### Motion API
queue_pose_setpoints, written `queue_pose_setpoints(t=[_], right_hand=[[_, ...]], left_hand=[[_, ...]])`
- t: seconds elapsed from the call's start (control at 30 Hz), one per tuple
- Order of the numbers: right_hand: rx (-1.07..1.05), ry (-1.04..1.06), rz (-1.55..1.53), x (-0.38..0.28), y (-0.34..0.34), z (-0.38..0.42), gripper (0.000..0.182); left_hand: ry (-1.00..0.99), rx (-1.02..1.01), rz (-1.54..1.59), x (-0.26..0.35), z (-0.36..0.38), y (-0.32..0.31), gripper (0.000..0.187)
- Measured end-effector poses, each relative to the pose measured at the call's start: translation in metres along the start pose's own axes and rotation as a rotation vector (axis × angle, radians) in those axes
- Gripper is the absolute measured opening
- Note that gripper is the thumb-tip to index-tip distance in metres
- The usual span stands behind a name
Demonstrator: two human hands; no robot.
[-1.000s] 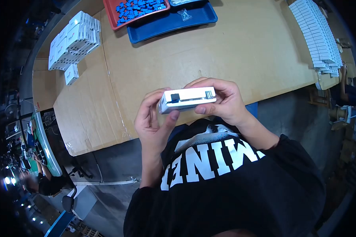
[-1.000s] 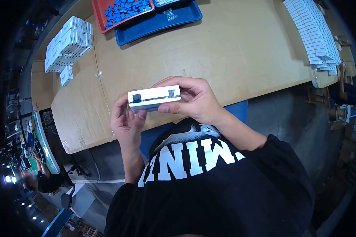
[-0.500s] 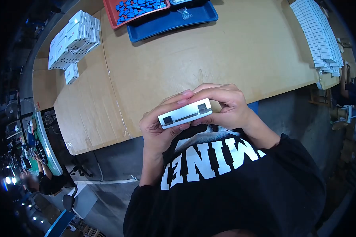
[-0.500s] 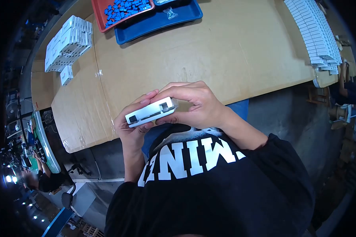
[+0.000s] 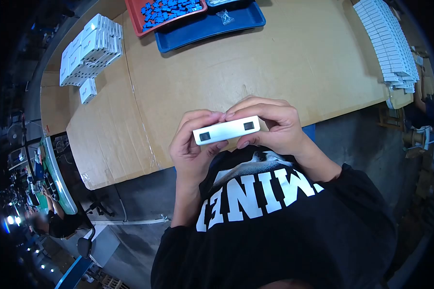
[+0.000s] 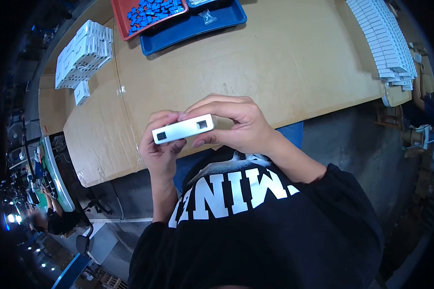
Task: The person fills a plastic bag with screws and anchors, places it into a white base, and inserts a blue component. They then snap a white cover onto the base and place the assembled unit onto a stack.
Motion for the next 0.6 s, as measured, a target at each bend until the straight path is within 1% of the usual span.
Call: queue_pose_setpoints(t=[0.03, 0.07, 0.13, 0.2, 0.27, 0.33, 0.43, 0.5, 0.57, 0.6], right_hand=[[-0.005, -0.002, -0.004, 0.000, 0.000, 0.000, 0.039], [-0.005, -0.002, -0.004, -0.001, -0.002, 0.000, 0.039], [0.110, -0.128, -0.109, 0.001, -0.004, 0.004, 0.045], [0.146, -0.121, -0.148, 0.006, -0.002, 0.010, 0.046], [0.182, -0.116, -0.187, 0.009, 0.000, 0.016, 0.047], [0.191, -0.108, -0.294, 0.011, -0.001, 0.019, 0.038], [0.206, -0.121, -0.384, 0.008, -0.001, 0.026, 0.033], [0.207, -0.139, -0.352, 0.011, -0.002, 0.029, 0.034], [0.215, -0.302, -0.401, 0.023, -0.001, 0.030, 0.037], [0.210, -0.321, -0.375, 0.024, -0.001, 0.026, 0.042]], left_hand=[[0.010, 0.005, -0.034, -0.004, 0.002, 0.003, 0.045], [0.003, 0.032, 0.013, -0.007, 0.003, 0.005, 0.039], [-0.026, 0.042, 0.020, -0.011, 0.005, 0.008, 0.038], [-0.056, 0.049, 0.028, -0.010, 0.005, 0.006, 0.037], [0.024, 0.074, 0.052, -0.009, 0.006, 0.002, 0.036], [0.035, 0.052, 0.009, -0.007, 0.009, 0.002, 0.037], [0.051, 0.004, -0.081, -0.009, 0.008, 0.008, 0.037], [0.058, -0.022, -0.128, -0.009, 0.007, 0.007, 0.036], [0.243, -0.003, 0.092, -0.017, -0.001, 0.007, 0.035], [0.299, 0.023, 0.118, -0.024, -0.003, 0.011, 0.038]])
Point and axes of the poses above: each hand's wrist, its own z-axis away from the middle knuckle, its own y-axis out of the back of the hand, x = y × z, the point moved 5 cm from there along -z, towards the middle knuckle, and after that the axes turned 14 degrees about y, right-handed, at the moved point
